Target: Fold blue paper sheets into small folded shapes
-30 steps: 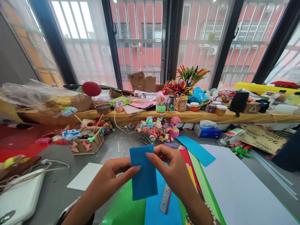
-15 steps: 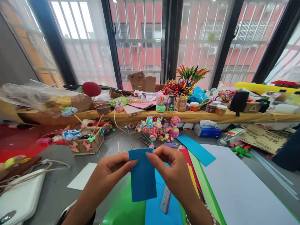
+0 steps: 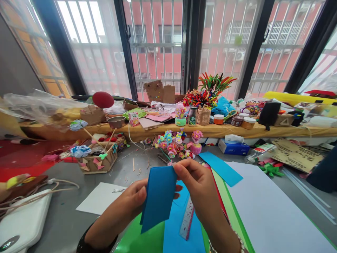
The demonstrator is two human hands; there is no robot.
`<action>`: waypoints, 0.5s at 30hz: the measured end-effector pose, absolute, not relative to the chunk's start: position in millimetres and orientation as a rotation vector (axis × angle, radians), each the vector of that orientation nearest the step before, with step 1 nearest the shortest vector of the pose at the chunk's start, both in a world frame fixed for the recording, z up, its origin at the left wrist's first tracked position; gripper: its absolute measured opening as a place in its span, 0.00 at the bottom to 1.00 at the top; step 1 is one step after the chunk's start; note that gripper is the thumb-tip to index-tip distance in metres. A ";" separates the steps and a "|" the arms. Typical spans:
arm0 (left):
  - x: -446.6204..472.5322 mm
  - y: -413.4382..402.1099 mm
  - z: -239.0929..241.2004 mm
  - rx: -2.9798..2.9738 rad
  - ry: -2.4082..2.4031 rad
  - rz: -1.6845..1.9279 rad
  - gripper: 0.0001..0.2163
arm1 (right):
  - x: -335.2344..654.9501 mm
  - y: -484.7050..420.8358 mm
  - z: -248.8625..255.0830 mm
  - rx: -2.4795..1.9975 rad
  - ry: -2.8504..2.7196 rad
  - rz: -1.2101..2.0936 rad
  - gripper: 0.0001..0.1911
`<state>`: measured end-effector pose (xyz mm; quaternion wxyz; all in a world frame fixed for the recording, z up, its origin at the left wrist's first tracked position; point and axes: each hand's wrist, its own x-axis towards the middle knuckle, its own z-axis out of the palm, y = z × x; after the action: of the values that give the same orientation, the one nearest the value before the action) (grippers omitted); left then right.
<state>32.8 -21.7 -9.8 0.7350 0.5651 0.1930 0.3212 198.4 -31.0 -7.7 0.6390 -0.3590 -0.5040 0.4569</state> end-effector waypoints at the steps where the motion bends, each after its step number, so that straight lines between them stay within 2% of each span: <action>1: 34.4 -22.2 -10.6 1.196 0.380 0.679 0.23 | 197.2 -31.7 -7.3 -0.807 -1.114 1.109 0.08; 6: 41.4 -25.3 -13.6 1.084 0.277 0.666 0.23 | 193.4 -33.5 -5.8 -0.706 -1.067 1.445 0.10; 9: 44.2 -25.7 -16.5 1.124 0.520 0.801 0.20 | 194.8 -31.2 -8.0 -0.727 -1.202 1.249 0.14; 12: 47.1 -26.6 -15.6 1.370 0.854 1.004 0.16 | 194.5 -32.5 -7.7 -0.747 -1.401 1.043 0.31; 13: 47.8 -27.2 -14.2 1.463 0.915 1.061 0.16 | 193.8 -34.0 -6.6 -0.785 -1.450 0.995 0.34; 15: 48.2 -28.6 -10.9 1.566 0.964 1.124 0.15 | 192.5 -37.5 -3.7 -0.927 -1.495 0.898 0.31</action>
<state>48.2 -28.6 -10.9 0.4733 0.6400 0.3939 0.4595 192.5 -37.5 -3.7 0.5507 -0.3916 -0.6320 0.3794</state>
